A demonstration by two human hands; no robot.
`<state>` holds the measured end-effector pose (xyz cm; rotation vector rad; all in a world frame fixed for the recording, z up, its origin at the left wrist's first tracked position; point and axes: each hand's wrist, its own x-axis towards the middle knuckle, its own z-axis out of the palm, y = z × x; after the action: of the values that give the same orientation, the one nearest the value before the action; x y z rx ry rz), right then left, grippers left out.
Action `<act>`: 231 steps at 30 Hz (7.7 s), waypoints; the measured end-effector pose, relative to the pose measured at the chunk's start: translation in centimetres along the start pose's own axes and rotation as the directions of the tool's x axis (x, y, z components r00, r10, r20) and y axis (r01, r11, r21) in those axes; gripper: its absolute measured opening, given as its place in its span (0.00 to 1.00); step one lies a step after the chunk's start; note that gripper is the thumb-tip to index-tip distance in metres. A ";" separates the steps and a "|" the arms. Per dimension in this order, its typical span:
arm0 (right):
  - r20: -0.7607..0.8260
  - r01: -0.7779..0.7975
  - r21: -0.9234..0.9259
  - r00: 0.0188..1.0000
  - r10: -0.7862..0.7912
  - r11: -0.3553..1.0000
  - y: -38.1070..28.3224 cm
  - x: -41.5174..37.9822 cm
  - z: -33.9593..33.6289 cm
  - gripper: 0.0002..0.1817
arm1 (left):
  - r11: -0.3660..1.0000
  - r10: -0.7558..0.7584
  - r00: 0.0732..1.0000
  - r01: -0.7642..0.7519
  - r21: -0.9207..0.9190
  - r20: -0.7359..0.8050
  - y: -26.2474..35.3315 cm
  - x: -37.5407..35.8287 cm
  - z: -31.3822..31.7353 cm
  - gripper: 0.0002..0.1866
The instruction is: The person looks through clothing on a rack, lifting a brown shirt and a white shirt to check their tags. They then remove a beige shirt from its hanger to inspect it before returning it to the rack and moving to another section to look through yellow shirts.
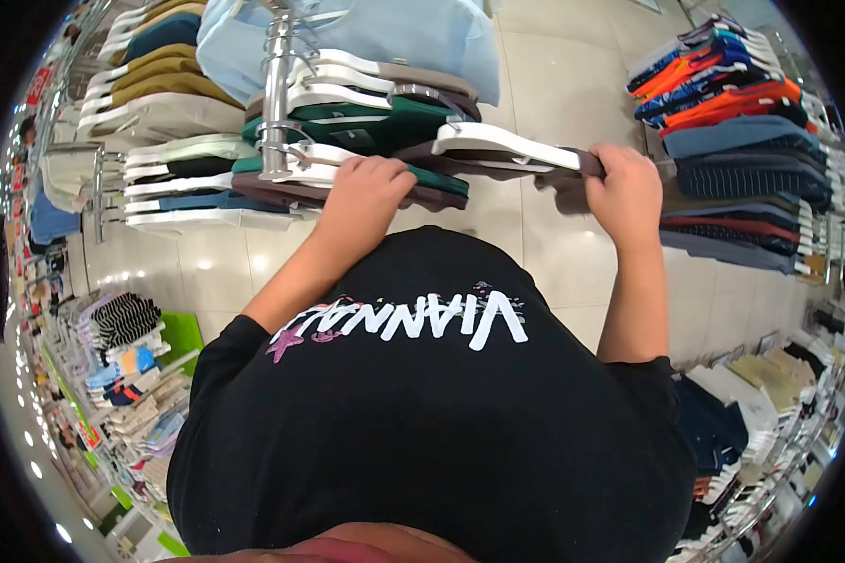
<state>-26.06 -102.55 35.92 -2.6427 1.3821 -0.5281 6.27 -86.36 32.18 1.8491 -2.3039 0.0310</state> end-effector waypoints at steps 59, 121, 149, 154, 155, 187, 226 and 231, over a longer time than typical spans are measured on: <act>-0.083 -0.161 0.144 0.981 0.174 0.976 -21.5 -4.5 17.0 0.15 | 0.952 -0.103 0.967 0.028 -0.304 -0.234 -19.3 -10.7 2.0 0.18; 0.434 -0.448 0.809 0.892 0.127 0.381 20.3 6.1 -0.4 0.22 | 0.617 0.161 0.985 -0.057 -0.785 0.056 9.6 32.2 7.6 0.20; 0.543 -0.411 0.831 0.743 -0.391 0.374 36.9 53.0 8.0 0.22 | 0.595 -0.432 0.897 0.358 -0.720 0.089 -4.8 63.7 10.3 0.19; 0.540 -0.414 0.839 0.720 -0.436 0.354 42.1 59.7 9.1 0.22 | 0.725 -0.389 0.921 0.317 -0.611 0.015 -6.1 72.7 11.6 0.18; 0.548 -0.425 0.834 0.718 -0.429 0.352 42.4 60.9 9.0 0.22 | 0.698 -0.401 0.915 0.334 -0.634 0.041 -6.4 73.9 11.8 0.18; 0.547 -0.225 0.830 0.160 -0.821 0.510 14.7 104.4 26.7 0.22 | 0.377 -0.901 0.414 0.591 -0.713 -0.133 -42.3 78.0 11.0 0.17; 0.295 0.078 0.925 -0.765 -0.573 0.372 -25.2 111.2 40.6 0.23 | -0.308 -0.788 -0.615 0.438 -0.845 -0.032 -56.1 69.6 7.4 0.18; 0.218 0.070 0.952 -0.841 -0.495 0.299 -29.8 110.8 42.6 0.23 | -0.338 -0.668 -0.744 0.332 -0.881 -0.024 -58.9 68.7 7.6 0.18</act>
<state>70.22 -177.98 31.79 -1.5343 -1.1647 1.3517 48.23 -166.90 29.67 1.9035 0.7157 0.2262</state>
